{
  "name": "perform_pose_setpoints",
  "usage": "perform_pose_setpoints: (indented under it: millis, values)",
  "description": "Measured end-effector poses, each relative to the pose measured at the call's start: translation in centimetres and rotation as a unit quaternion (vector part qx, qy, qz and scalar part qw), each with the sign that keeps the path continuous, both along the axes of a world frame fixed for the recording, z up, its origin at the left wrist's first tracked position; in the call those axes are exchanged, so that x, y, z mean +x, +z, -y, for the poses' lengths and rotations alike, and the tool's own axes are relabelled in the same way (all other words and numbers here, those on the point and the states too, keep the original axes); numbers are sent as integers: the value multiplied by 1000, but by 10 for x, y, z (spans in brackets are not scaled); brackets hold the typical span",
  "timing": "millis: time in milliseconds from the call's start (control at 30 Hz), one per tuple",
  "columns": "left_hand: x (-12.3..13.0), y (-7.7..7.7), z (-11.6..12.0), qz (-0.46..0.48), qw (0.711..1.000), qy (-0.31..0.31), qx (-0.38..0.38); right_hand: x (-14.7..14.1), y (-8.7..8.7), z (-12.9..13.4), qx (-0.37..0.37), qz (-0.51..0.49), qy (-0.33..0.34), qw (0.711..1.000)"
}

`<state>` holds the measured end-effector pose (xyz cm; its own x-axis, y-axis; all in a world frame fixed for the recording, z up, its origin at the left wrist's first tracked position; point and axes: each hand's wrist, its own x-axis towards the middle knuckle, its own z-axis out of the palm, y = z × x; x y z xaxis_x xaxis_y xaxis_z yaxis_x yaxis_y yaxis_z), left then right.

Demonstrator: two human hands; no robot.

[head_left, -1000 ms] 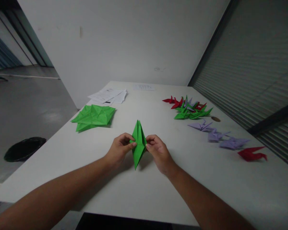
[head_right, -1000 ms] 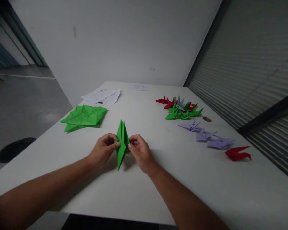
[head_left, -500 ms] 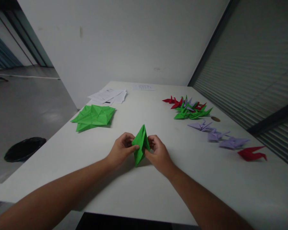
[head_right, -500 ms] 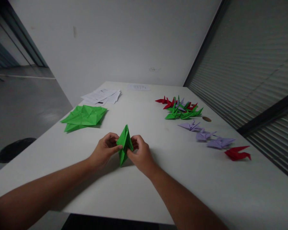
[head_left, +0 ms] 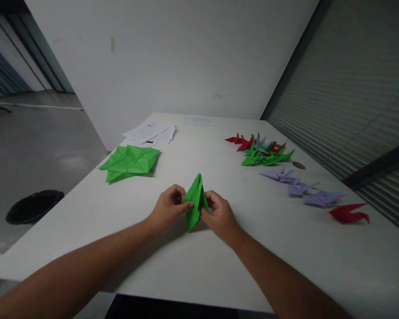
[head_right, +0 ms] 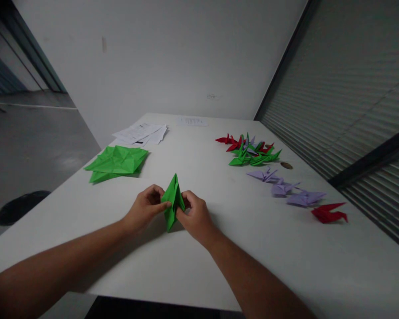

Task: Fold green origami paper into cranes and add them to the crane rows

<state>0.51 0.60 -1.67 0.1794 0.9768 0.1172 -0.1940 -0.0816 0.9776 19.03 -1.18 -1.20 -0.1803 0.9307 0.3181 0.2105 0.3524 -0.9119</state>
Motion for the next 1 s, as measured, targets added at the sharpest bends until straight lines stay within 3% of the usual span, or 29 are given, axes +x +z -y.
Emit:
perform_pose_setpoints:
  millis: [200,533,1000]
  values:
    - [-1,-1,1,-13,999,7,29,-1,5,2,4,3,-11,1000]
    - [-10,0,-1,-161,964,54,203,-4,12,6,36,12,-21,999]
    - [-10,-7,-2,-175,965,57,185,-3,8,5,58,17,-20,998]
